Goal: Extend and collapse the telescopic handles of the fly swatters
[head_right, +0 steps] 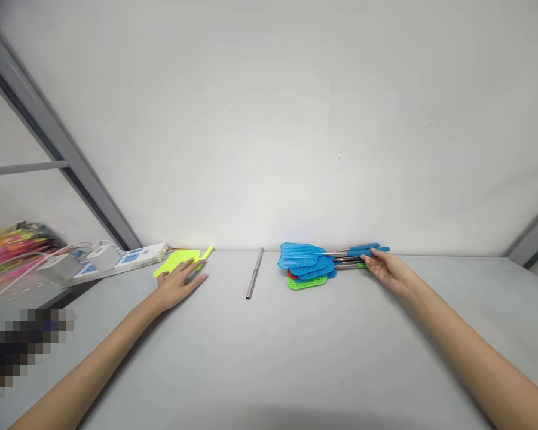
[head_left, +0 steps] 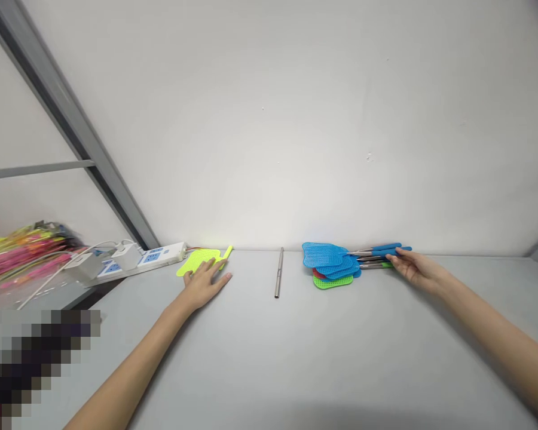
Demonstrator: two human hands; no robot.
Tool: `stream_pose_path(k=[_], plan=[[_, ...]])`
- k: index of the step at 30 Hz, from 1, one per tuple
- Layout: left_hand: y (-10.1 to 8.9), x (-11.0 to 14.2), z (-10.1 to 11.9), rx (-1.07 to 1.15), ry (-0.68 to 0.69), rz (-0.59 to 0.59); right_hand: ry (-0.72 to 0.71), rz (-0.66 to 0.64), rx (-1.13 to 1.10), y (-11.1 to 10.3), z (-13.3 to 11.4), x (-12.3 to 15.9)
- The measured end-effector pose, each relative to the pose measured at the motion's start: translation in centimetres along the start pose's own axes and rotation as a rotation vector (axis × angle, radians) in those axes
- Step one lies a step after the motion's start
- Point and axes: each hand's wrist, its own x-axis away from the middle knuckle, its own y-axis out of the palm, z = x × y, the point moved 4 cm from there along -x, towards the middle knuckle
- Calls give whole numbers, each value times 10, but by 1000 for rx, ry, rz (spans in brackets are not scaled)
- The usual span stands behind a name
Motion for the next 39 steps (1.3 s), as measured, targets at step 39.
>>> stream_pose_path(k=[39], plan=[[-28,63,93,-115,248,-315,-143,-167,599,50,22,46]])
